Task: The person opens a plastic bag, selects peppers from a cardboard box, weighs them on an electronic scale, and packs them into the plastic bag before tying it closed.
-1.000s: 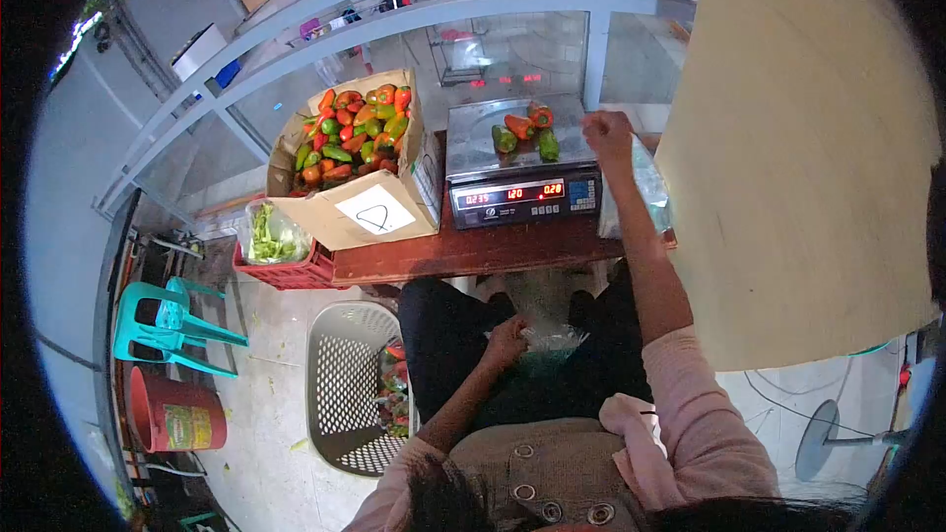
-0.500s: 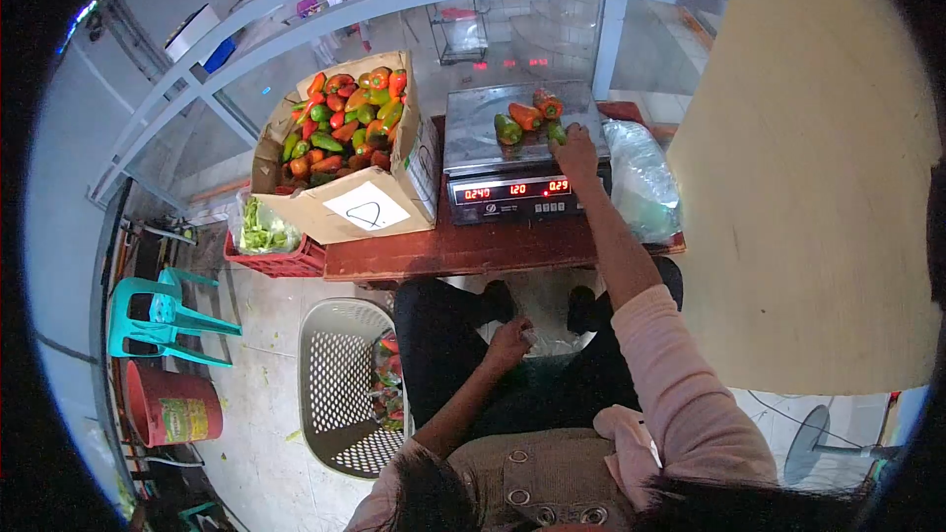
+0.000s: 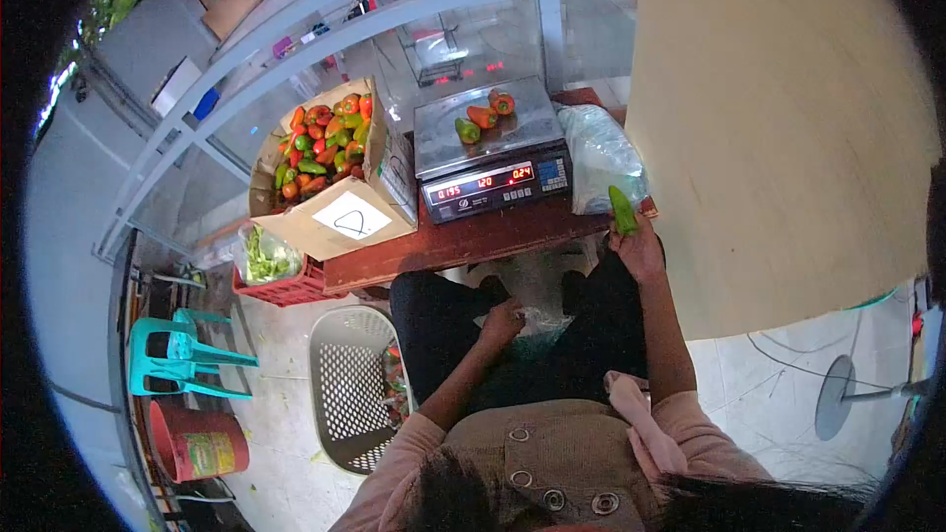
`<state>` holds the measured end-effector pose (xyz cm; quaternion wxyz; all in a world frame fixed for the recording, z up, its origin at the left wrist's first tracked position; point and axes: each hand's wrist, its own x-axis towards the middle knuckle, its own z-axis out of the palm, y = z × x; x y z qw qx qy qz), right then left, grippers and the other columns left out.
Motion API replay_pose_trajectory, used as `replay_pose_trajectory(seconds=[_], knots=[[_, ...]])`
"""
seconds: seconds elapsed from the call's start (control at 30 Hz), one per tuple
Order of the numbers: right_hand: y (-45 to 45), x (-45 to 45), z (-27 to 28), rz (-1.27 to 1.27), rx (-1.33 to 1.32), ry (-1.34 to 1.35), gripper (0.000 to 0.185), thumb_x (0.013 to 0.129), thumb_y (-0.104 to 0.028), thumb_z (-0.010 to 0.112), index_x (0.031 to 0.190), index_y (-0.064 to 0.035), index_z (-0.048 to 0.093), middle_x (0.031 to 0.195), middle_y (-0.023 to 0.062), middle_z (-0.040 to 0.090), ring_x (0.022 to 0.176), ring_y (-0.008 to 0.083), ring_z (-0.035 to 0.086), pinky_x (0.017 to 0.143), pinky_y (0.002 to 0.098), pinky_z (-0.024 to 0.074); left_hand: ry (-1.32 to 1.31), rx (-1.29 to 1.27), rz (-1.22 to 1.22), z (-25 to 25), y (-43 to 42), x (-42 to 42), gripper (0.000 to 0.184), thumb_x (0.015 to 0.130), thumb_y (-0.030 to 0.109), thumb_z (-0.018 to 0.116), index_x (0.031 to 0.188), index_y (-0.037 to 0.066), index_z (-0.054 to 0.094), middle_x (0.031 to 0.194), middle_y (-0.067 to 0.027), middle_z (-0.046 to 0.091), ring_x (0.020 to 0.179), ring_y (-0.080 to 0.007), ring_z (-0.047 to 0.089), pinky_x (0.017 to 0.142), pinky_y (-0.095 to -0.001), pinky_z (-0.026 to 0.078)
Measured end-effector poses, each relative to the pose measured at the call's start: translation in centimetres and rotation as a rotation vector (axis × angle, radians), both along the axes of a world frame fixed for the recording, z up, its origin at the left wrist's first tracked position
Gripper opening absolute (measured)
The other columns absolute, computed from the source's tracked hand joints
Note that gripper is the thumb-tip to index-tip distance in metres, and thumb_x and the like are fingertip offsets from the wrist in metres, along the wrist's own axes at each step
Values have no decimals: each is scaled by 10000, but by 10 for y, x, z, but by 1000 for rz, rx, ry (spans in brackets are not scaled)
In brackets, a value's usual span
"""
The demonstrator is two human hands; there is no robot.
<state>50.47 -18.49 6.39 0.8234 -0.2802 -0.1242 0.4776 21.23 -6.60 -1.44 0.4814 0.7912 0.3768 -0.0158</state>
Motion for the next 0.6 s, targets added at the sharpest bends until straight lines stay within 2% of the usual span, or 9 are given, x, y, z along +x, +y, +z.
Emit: replay_pose_trajectory(seconds=[0.13, 0.2, 0.33, 0.43, 0.53, 0.6], knots=[[13, 5, -11, -41, 42, 69, 350, 914, -312, 470, 1144, -50, 498, 996, 74, 586, 812, 181, 568, 680, 323, 479, -103, -7, 4, 2, 1, -10, 344, 771, 131, 595, 1091, 8, 566, 881, -191, 634, 710, -287, 637, 672, -384, 494], [21, 0, -9, -35, 35, 88, 320, 898, -286, 511, 1109, -45, 509, 990, 74, 579, 837, 204, 570, 704, 340, 487, -32, 50, -14, 20, -1, -10, 355, 770, 135, 597, 1098, 3, 561, 893, -195, 634, 729, -286, 637, 676, -383, 491], [28, 0, -19, 38, 1, -53, 322, 903, -269, 504, 1114, -25, 503, 996, 85, 584, 826, 214, 579, 710, 349, 489, 93, 33, -43, 20, 2, -3, 367, 770, 144, 602, 1105, 5, 553, 904, -196, 632, 792, -287, 636, 696, -392, 488], [26, -1, -17, 56, -53, -136, 327, 905, -256, 499, 1119, -10, 497, 995, 89, 586, 831, 214, 582, 710, 352, 493, -1, -79, -55, 23, -1, -5, 369, 786, 162, 595, 1115, 4, 542, 958, -213, 620, 854, -319, 624, 734, -408, 487], [29, -5, -6, 24, -156, -174, 328, 900, -244, 502, 1122, -3, 494, 990, 89, 585, 844, 213, 583, 720, 348, 503, -87, 81, -103, 2, -2, -5, 362, 803, 188, 588, 1109, 2, 543, 978, -223, 613, 886, -355, 608, 762, -430, 482], [32, -12, -2, 10, -178, -193, 325, 893, -233, 512, 1125, -6, 493, 982, 87, 583, 847, 211, 584, 731, 342, 510, -4, 49, -100, 6, -1, -3, 370, 804, 197, 585, 1113, -1, 537, 991, -227, 608, 900, -369, 599, 774, -436, 478]])
